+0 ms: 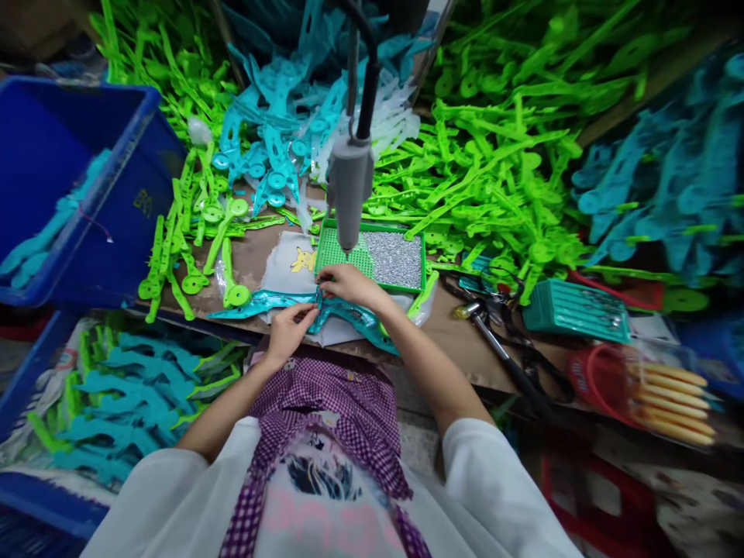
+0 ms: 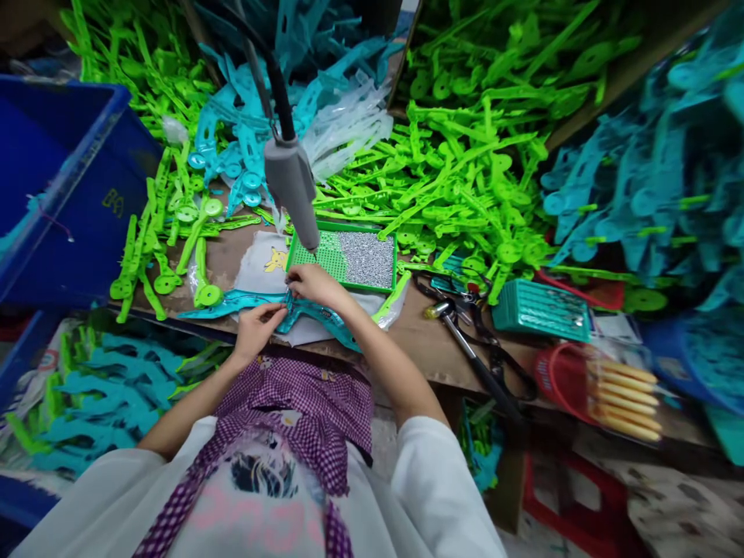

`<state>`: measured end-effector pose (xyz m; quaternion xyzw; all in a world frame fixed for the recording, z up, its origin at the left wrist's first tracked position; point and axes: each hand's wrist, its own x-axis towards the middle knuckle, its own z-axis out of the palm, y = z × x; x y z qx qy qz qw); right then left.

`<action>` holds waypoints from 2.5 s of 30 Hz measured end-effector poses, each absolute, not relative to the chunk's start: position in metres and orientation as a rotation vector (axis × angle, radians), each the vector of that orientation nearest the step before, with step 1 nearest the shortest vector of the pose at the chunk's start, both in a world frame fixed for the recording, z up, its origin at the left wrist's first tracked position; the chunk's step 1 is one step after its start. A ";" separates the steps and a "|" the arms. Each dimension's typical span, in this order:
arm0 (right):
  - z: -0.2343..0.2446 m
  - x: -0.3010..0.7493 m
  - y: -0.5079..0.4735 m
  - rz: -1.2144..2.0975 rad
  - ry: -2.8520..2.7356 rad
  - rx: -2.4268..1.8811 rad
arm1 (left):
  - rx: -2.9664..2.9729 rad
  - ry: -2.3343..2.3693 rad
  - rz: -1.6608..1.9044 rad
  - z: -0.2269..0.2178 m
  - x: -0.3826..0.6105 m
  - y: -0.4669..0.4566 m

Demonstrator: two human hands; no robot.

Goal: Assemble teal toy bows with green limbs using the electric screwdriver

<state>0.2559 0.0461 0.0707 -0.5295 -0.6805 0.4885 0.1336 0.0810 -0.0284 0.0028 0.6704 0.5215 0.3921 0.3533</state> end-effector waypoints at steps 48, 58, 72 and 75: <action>0.053 0.261 0.008 0.939 -1.933 -1.707 | 2.953 0.362 0.295 0.064 0.072 0.021; 0.023 0.245 -0.071 0.497 -1.759 -1.587 | 2.049 0.981 0.116 0.052 0.094 0.054; 0.025 0.253 -0.034 0.884 -1.535 -1.574 | 1.616 1.196 0.724 0.020 0.082 0.004; 0.026 0.258 -0.034 0.812 -1.600 -1.497 | 1.689 1.265 0.730 0.016 0.088 0.003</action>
